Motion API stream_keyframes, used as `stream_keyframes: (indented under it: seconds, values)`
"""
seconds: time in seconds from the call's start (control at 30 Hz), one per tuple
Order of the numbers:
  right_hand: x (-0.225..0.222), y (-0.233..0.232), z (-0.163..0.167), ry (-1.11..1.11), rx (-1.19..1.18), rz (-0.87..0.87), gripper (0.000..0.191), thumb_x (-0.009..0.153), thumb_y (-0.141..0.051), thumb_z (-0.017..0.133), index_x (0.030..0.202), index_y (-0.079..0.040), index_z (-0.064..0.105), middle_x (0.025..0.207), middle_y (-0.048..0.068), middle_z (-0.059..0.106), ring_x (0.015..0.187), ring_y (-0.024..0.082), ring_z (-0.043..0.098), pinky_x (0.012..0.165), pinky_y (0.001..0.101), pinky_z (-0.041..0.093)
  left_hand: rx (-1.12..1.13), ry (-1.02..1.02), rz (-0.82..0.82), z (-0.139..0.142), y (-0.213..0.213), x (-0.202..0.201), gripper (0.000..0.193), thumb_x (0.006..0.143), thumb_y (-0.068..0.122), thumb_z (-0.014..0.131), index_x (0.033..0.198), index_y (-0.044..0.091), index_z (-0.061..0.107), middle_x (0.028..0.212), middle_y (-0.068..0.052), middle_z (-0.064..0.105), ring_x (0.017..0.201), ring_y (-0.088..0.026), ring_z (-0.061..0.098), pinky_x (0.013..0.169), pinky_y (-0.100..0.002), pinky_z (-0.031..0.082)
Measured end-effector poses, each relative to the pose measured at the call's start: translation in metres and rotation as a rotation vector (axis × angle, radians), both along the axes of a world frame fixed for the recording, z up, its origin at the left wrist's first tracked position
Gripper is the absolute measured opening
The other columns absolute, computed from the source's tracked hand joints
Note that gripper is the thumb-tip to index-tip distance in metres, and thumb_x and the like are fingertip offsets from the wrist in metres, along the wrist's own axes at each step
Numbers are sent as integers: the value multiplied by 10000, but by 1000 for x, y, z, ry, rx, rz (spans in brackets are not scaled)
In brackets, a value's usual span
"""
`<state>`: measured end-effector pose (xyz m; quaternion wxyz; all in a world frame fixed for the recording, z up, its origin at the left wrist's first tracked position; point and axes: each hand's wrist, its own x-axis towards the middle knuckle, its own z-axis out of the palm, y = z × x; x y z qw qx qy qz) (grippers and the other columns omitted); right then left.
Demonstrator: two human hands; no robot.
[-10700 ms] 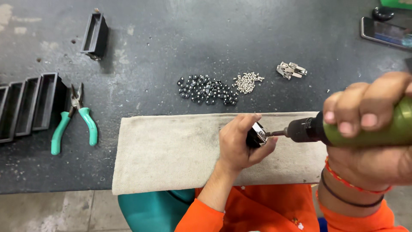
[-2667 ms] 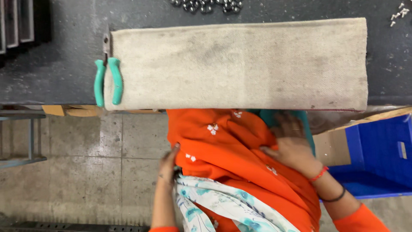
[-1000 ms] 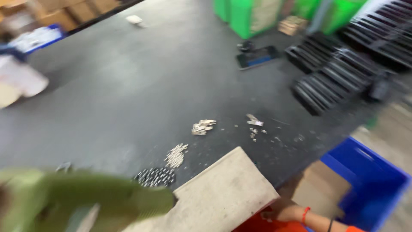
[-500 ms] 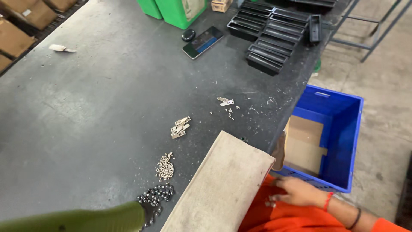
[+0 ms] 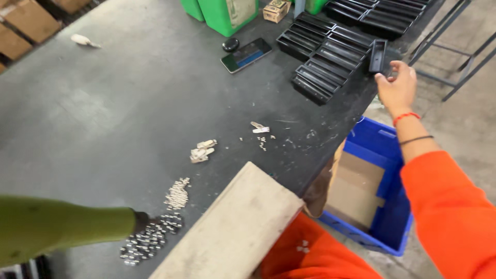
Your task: The person sits at a workbench and uses a green electric screwdriver to drive screws into black plastic housings, attaching small metal fittings. They pick screws from piles on the table, hold each housing steady with one hand while driving screws, and set finished housings aside with other completed units.
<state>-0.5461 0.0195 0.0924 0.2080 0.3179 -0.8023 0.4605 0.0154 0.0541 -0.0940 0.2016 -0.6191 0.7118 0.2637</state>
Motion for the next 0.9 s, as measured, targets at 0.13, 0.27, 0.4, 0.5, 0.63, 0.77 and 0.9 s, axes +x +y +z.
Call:
stream_keyframes:
  seconds: [0.13, 0.27, 0.4, 0.5, 0.63, 0.77, 0.9]
  values:
    - [4, -12, -22, 138, -84, 74, 391, 915, -59, 829, 1250, -27, 630, 1133, 143, 602, 877, 228, 621, 812, 363, 544, 6, -18, 30, 10, 35, -42, 561, 844, 558, 649, 1307, 243, 630, 1315, -79, 625, 1249, -304, 549, 1118, -494, 366]
    - [69, -24, -47, 67, 11, 337, 194, 899, -81, 821, 1061, -70, 714, 1090, 91, 631, 929, 228, 610, 745, 349, 532, 7, -11, 53, -1, 37, -55, 541, 845, 548, 655, 1292, 243, 645, 1292, -79, 646, 1230, -303, 569, 1112, -495, 374]
    - [101, -50, -49, 432, 108, 220, 354, 781, -139, 857, 1096, -51, 725, 1100, 117, 613, 986, 316, 580, 823, 433, 535, -6, 19, 37, -18, 14, -29, 522, 847, 538, 661, 1277, 243, 659, 1269, -79, 667, 1210, -302, 589, 1106, -495, 382]
    - [102, -59, -53, 404, 110, 145, 319, 825, -147, 852, 1105, -65, 723, 1090, 118, 622, 997, 325, 617, 818, 428, 546, -44, 102, -17, -15, 18, -11, 508, 848, 531, 665, 1265, 243, 670, 1251, -79, 682, 1195, -301, 604, 1102, -495, 388]
    - [92, -51, -66, 168, 79, 302, 191, 964, -83, 796, 1128, -44, 707, 1053, 132, 649, 907, 304, 660, 797, 408, 549, -270, 460, -137, -8, 23, -1, 467, 830, 464, 715, 1213, 198, 707, 1208, -107, 712, 1130, -343, 632, 1040, -526, 408]
    - [106, -23, -79, -79, 59, 330, 194, 1048, -87, 751, 1214, -12, 683, 934, 111, 666, 770, 238, 663, 762, 419, 543, -68, 583, -171, 22, 23, 3, 487, 887, 417, 728, 1261, 113, 661, 1246, -156, 669, 1163, -380, 608, 1009, -494, 455]
    - [148, 18, -87, -1064, -518, 517, 121, 1148, -158, 676, 1198, -47, 671, 902, 17, 570, 738, 88, 556, 779, 357, 623, 55, 1003, 5, 79, 42, 4, 427, 926, 329, 734, 1264, 75, 675, 1244, -144, 725, 1181, -315, 704, 1033, -418, 539]
